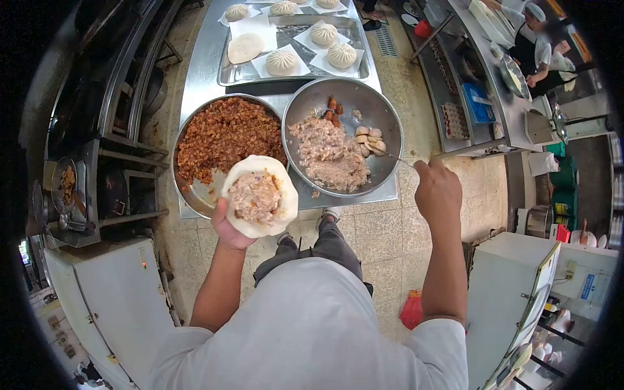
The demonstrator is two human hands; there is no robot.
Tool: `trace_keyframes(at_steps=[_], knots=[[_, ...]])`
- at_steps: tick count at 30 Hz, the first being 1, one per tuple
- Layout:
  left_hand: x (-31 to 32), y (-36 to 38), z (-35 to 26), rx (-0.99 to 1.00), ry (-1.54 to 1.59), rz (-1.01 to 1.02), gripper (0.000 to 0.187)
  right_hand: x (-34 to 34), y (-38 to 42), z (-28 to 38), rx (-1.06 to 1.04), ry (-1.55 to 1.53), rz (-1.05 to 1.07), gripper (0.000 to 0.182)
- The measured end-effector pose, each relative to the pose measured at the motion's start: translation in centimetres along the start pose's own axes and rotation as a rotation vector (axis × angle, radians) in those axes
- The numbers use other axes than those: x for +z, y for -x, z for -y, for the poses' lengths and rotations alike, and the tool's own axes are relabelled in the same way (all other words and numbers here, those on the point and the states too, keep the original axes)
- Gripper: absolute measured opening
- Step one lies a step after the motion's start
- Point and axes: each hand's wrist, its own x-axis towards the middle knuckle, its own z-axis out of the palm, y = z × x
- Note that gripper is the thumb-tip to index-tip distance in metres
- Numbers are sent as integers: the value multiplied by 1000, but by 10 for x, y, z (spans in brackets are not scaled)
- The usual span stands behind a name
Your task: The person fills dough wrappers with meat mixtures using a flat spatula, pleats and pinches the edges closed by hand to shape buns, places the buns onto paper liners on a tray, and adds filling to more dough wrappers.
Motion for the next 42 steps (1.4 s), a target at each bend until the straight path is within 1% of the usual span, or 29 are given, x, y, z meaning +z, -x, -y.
trace_keyframes(at_steps=[1,2,3,5,6,8,9,11,12,14,19,21,23,24,26,27,29,31,33,35,37,42], knots=[[-3,-1,2,2,3,1,88,2,-7,-3,-87,47,-84,15],[-6,-1,4,-44,-30,-7,87,3,-14,-5,-171,94,-166,14],[-9,0,5,-94,-63,-15,86,3,-23,-9,-167,97,-163,14],[-8,4,6,-117,-42,-11,85,-6,-43,-11,-334,218,-125,13],[-7,5,5,-135,13,7,84,-8,-54,-12,-332,220,-123,13],[-4,4,4,-143,72,27,83,-11,-78,-15,-471,310,-42,14],[-2,3,5,-150,91,33,82,-11,-91,-16,-478,314,-43,14],[-1,3,8,-139,114,30,82,-9,-114,-16,-568,273,-26,15],[0,4,10,-107,102,5,82,-8,-124,-16,-589,273,-27,15],[3,6,15,-50,94,-30,83,-4,-145,-15,-631,354,58,18],[11,10,35,89,103,-103,85,0,-184,-22,-737,398,93,21],[9,11,43,121,97,-104,84,2,-197,-26,-773,395,111,23],[7,12,51,168,146,-54,80,3,-210,-28,-849,366,188,24],[6,12,55,187,185,-17,78,3,-216,-28,-863,363,187,24],[8,12,62,224,214,-41,80,2,-225,-24,-882,378,293,27],[8,12,66,248,246,-59,82,7,-230,-23,-893,377,293,27],[17,8,72,279,209,-64,79,20,-238,-23,-951,333,370,28],[23,5,78,311,172,-71,77,34,-241,-24,-955,329,380,29],[26,4,83,323,151,-123,77,44,-242,-25,-964,324,390,29],[29,1,87,345,151,-133,78,49,-237,-30,-994,233,389,24],[30,1,90,357,151,-140,78,58,-230,-34,-1005,195,365,23],[33,-8,89,320,112,-222,82,55,-207,-48,-993,107,320,24]])
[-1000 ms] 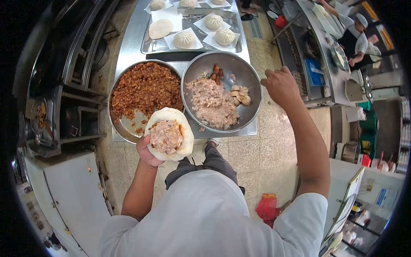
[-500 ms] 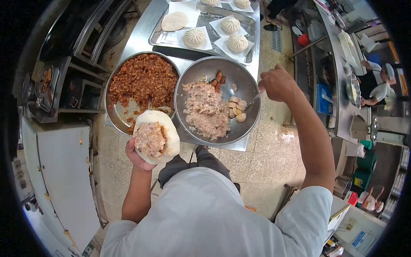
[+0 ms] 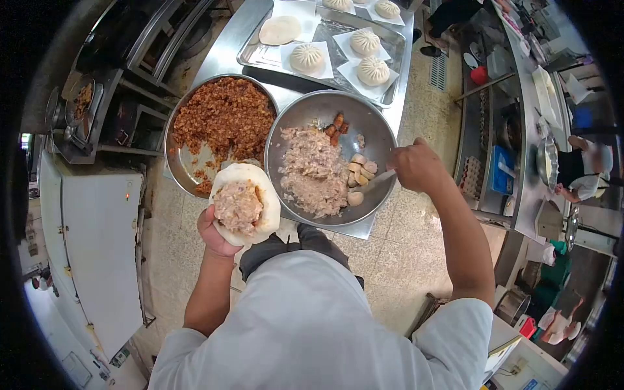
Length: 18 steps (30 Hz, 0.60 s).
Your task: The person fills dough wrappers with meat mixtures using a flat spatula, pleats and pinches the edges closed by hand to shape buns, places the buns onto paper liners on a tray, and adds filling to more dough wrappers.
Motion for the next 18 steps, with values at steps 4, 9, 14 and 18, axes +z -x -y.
trace_keyframes(at_steps=[4,9,14,18], knots=[[14,-12,1,-19,-41,4,81,-10,12,0,35,-133,61,23],[5,-24,9,-98,-71,66,82,-6,26,-2,42,-190,31,18],[8,-34,14,-213,-117,38,82,-8,39,-4,64,-415,-79,16],[5,-40,20,-230,-50,31,79,-43,47,15,69,-486,-188,15]])
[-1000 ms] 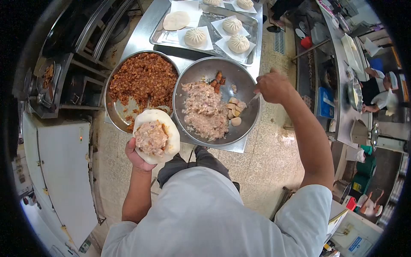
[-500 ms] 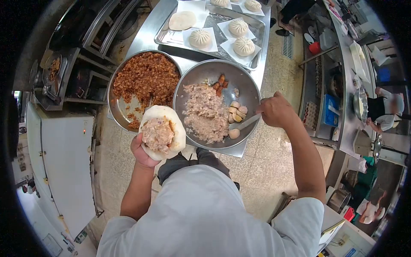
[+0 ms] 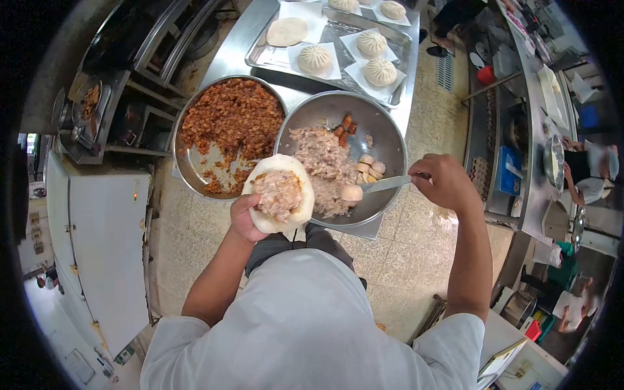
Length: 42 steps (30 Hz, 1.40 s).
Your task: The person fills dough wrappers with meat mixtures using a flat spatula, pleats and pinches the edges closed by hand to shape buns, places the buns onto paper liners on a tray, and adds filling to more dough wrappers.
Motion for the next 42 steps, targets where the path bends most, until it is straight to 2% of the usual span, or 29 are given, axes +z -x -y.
trace_keyframes(at_steps=[3,5,7,9,10,18,20,21,23,24,26,29,32,35,36,37,38,39,40,41,42], knots=[[8,-7,1,-7,25,38,78,-15,1,39,46,-52,-88,14],[5,-12,5,-31,88,100,78,-14,2,63,-33,-84,-218,13],[11,-17,9,-18,94,139,78,-5,1,82,-33,-145,-256,14],[13,-21,11,-19,52,138,78,9,0,95,-107,-114,-356,14],[13,-22,11,-19,9,133,77,14,2,96,-96,19,-332,14],[28,-23,-1,19,66,140,75,21,36,131,3,227,-461,18],[33,-22,-7,34,103,146,75,32,43,132,57,114,-657,29],[34,-21,-9,31,84,137,76,40,42,134,54,111,-659,29],[35,-20,-11,20,61,128,77,62,38,139,-29,74,-725,43],[34,-20,-11,12,64,134,77,74,38,141,-1,121,-615,49],[29,-19,-13,-18,59,142,77,107,30,143,20,-37,-628,48],[14,-11,-27,-7,-53,113,78,107,32,158,76,-132,-597,46],[8,0,-49,161,104,216,80,99,39,166,168,-159,-627,44],[-23,8,-99,-11,-41,147,81,105,40,165,345,-72,-685,39],[-29,14,-105,-43,-22,159,81,115,38,161,393,39,-601,35],[-31,20,-117,-94,-136,154,81,125,31,158,430,138,-521,31],[-33,27,-130,-136,-258,145,81,134,21,158,443,141,-527,31],[-36,39,-135,-154,-261,140,81,144,13,162,528,193,-470,27],[-34,49,-133,-159,-105,200,80,153,9,168,610,249,-412,24],[-35,53,-135,-156,54,268,80,158,4,172,619,256,-416,24],[-50,53,-139,-156,13,228,79,161,2,177,616,264,-331,24]])
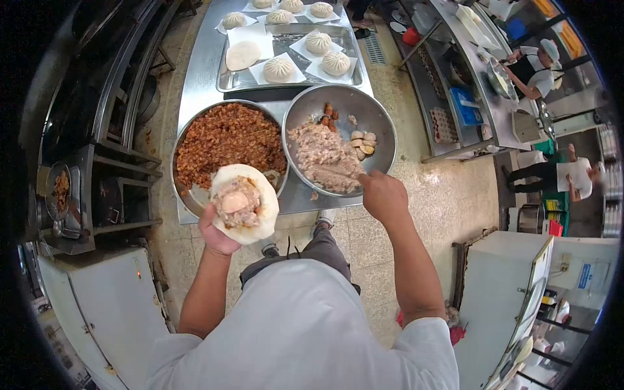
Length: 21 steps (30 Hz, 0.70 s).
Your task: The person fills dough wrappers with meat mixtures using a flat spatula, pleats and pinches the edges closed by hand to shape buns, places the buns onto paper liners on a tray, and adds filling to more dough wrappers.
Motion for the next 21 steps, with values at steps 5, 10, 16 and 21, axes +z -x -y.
trace_keyframes(at_steps=[5,10,16,21], knots=[[-30,16,-8,-170,-207,-70,84,1,16,20,-25,21,66,24],[-30,13,0,-164,26,-74,76,5,25,18,-33,-193,-54,21],[-29,-16,24,-143,-16,-103,73,-7,48,10,183,-569,-14,19],[-18,-28,39,-125,25,-41,76,-19,77,44,59,-703,-202,20]])
